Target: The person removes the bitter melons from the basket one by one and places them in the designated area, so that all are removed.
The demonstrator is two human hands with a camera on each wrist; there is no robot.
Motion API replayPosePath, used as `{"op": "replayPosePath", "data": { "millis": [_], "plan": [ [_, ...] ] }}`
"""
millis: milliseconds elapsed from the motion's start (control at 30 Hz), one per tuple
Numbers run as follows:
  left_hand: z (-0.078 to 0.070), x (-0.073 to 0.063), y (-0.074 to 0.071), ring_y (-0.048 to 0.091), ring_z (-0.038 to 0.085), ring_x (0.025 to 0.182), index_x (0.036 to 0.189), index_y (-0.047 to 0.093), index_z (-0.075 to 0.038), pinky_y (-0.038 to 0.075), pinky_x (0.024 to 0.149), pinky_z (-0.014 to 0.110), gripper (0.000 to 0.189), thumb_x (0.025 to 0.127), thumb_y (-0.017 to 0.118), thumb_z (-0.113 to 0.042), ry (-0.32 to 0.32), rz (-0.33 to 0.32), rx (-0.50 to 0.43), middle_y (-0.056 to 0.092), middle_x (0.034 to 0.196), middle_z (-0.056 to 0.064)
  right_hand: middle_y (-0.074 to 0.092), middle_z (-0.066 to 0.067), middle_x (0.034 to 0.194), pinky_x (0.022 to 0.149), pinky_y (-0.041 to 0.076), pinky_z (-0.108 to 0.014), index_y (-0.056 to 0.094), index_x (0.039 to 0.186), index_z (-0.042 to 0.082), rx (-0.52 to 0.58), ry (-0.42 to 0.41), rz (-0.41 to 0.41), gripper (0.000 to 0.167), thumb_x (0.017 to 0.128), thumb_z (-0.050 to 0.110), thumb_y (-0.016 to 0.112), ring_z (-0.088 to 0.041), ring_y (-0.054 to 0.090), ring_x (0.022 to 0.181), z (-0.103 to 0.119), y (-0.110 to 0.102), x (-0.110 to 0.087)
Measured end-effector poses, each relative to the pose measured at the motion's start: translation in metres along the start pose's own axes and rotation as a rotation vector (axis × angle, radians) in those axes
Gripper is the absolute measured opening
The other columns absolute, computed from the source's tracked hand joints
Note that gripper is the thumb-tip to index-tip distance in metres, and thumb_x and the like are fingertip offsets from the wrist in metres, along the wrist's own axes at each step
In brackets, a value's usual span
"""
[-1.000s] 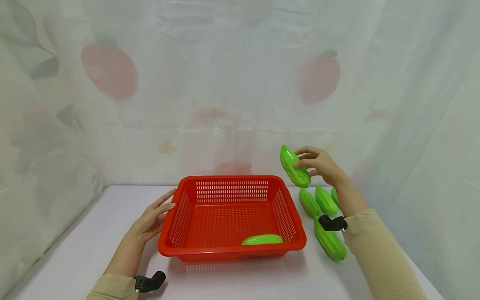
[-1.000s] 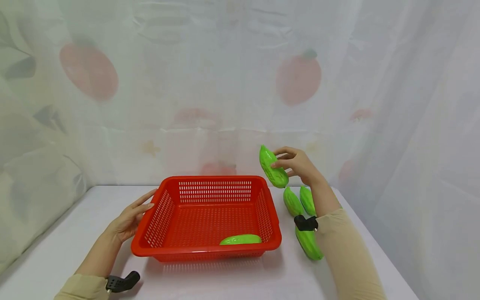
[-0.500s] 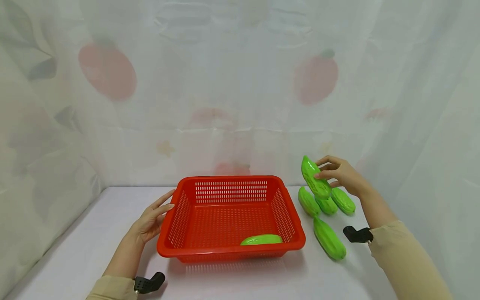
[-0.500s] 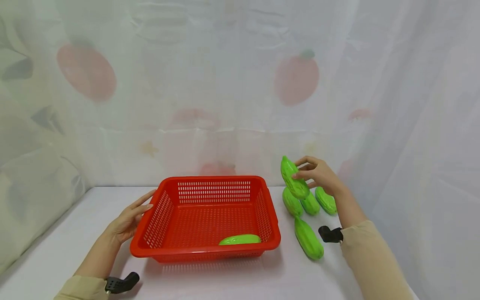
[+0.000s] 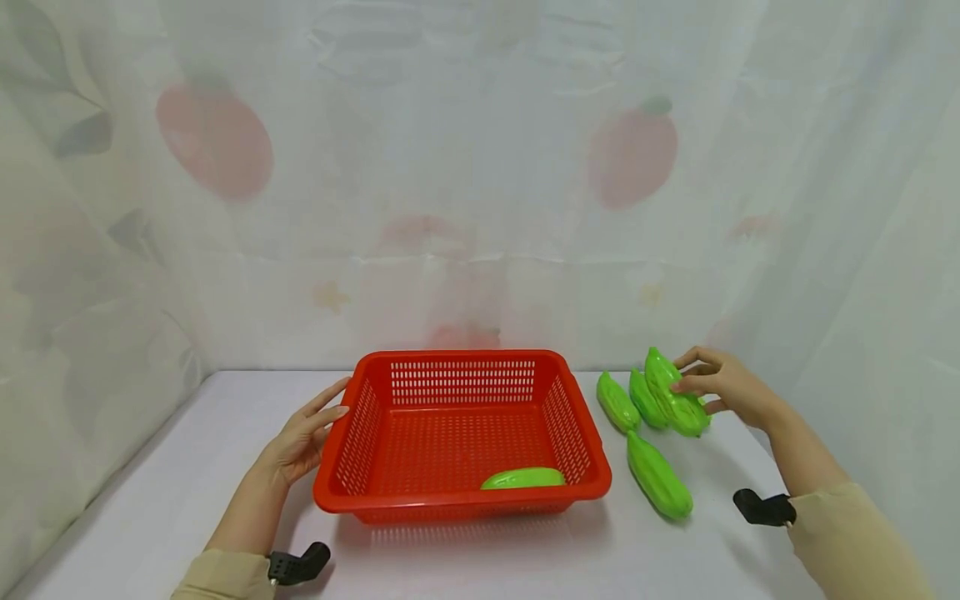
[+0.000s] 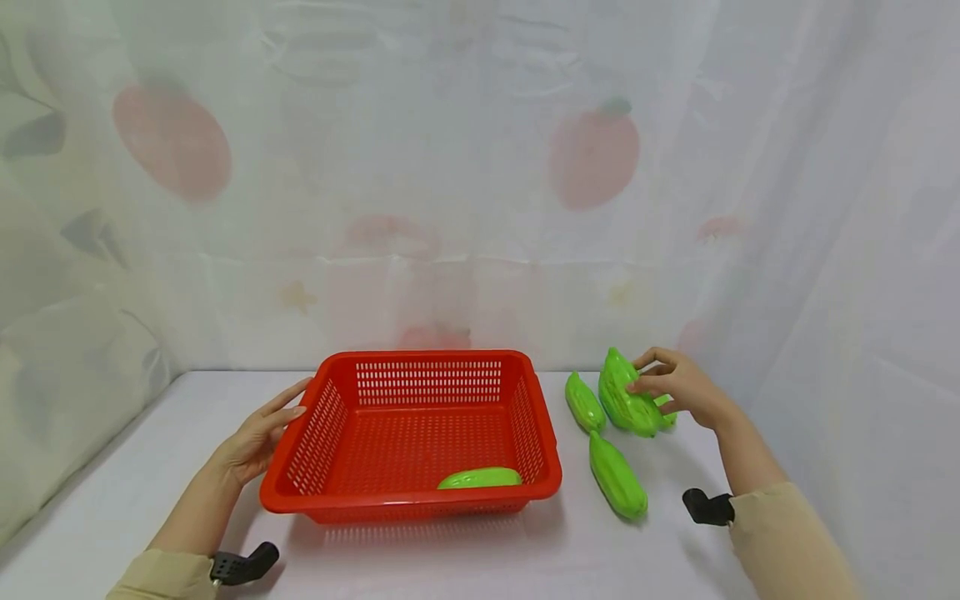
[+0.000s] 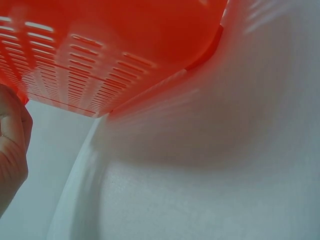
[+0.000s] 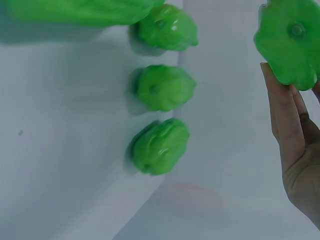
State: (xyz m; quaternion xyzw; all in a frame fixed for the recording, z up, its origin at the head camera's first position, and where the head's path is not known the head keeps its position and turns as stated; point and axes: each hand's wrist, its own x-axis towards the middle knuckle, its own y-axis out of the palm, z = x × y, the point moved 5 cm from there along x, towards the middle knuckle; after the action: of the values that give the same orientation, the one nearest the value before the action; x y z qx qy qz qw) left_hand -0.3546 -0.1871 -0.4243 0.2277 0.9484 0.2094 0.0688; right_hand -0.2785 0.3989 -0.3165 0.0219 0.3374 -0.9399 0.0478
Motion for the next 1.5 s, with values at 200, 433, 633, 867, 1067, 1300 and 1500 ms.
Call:
{"op": "replayPosePath", "data": {
  "millis": [200,433,633,867,1067,1300,1500],
  "plan": [
    [-0.001,0.000,0.001,0.073,0.011,0.089,0.159,0.015,-0.025,0.063,0.077,0.030,0.064,0.104,0.044,-0.010,-0.006,-0.005,0.003,0.071,0.110,-0.006,0.054,-0.026,0.133,0.078,0.057,-0.041,0.047,0.127,0.004,0.007,0.055,0.033,0.046,0.093,0.032,0.063,-0.015,0.062,0.098,-0.030,0.001,-0.013],
    [-0.001,0.000,0.001,0.072,0.011,0.089,0.159,0.015,-0.024,0.063,0.076,0.030,0.063,0.104,0.043,-0.009,-0.005,-0.002,0.015,0.071,0.109,-0.005,0.059,-0.020,0.128,0.076,0.056,-0.039,0.046,0.125,0.004,0.031,0.121,0.047,0.047,0.092,0.030,0.066,-0.017,0.062,0.098,-0.060,0.007,-0.029],
    [-0.001,0.000,0.001,0.072,0.011,0.089,0.160,0.012,-0.023,0.063,0.076,0.030,0.064,0.105,0.043,-0.011,-0.008,-0.002,0.022,0.071,0.109,-0.006,0.065,-0.005,0.110,0.074,0.055,-0.039,0.048,0.124,0.002,0.053,0.154,0.064,0.046,0.092,0.030,0.065,-0.020,0.061,0.096,-0.078,0.013,-0.035],
    [0.000,0.000,0.001,0.073,0.011,0.089,0.160,0.012,-0.023,0.063,0.076,0.031,0.065,0.105,0.043,-0.011,-0.013,-0.007,0.023,0.071,0.109,-0.005,0.061,-0.015,0.125,0.076,0.056,-0.039,0.048,0.127,0.003,0.039,0.201,0.079,0.049,0.091,0.033,0.066,-0.028,0.059,0.105,-0.092,0.018,-0.039],
    [0.000,0.001,0.000,0.073,0.011,0.090,0.160,0.012,-0.023,0.063,0.077,0.031,0.065,0.104,0.044,-0.011,-0.017,-0.011,0.014,0.071,0.110,-0.005,0.058,-0.020,0.131,0.075,0.057,-0.039,0.048,0.129,0.003,0.047,0.225,0.100,0.052,0.091,0.033,0.066,-0.028,0.058,0.103,-0.097,0.022,-0.040],
    [-0.001,0.001,-0.001,0.073,0.011,0.090,0.160,0.011,-0.022,0.063,0.077,0.031,0.065,0.105,0.043,-0.011,-0.013,-0.008,0.020,0.071,0.110,-0.005,0.059,-0.014,0.122,0.073,0.057,-0.039,0.047,0.131,0.003,0.046,0.257,0.098,0.055,0.091,0.036,0.066,-0.025,0.058,0.098,-0.103,0.026,-0.039],
    [-0.001,0.000,-0.001,0.073,0.011,0.089,0.159,0.015,-0.024,0.062,0.077,0.031,0.064,0.104,0.044,-0.011,-0.012,-0.009,0.022,0.072,0.109,-0.006,0.058,-0.017,0.127,0.076,0.058,-0.039,0.048,0.132,0.003,0.023,0.268,0.103,0.058,0.091,0.039,0.065,-0.026,0.060,0.102,-0.108,0.026,-0.038]
  ]
}}
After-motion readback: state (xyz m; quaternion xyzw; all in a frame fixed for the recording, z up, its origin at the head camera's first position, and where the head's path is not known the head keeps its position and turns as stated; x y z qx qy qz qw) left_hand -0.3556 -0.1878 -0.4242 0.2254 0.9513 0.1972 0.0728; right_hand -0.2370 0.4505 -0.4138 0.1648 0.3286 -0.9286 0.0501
